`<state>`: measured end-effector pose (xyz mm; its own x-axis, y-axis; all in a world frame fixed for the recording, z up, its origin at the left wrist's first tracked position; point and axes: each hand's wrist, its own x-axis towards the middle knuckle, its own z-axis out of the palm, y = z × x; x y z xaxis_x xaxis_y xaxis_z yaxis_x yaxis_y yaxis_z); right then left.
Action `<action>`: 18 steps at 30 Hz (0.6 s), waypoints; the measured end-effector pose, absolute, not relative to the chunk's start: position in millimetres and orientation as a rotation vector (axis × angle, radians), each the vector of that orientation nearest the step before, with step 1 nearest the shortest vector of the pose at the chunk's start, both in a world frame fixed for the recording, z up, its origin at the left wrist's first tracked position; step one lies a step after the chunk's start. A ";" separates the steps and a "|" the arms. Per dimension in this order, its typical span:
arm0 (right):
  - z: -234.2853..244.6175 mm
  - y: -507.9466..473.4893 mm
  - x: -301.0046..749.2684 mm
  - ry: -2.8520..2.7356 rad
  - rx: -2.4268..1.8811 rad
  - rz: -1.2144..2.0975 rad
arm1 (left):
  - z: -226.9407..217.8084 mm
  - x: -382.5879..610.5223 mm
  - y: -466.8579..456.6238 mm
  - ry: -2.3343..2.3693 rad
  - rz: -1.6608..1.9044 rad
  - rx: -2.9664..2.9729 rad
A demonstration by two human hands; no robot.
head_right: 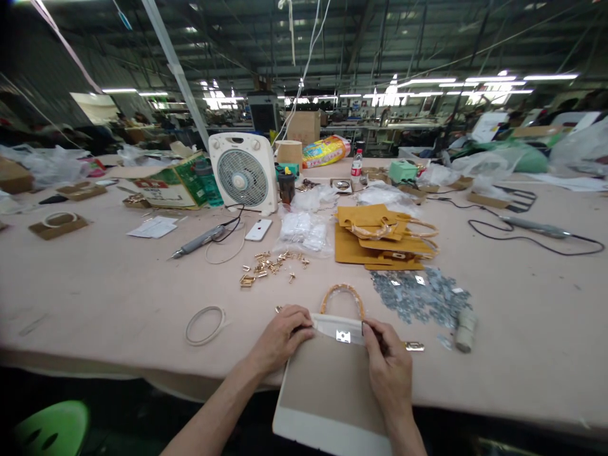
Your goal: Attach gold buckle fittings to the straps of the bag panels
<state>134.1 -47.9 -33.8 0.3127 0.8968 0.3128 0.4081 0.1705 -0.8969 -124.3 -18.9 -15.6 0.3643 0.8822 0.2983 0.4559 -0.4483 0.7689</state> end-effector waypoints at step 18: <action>5.2 -16.8 75.6 -1.789 -1.276 0.810 | -29.0 -123.4 -22.4 1.252 1.022 2.103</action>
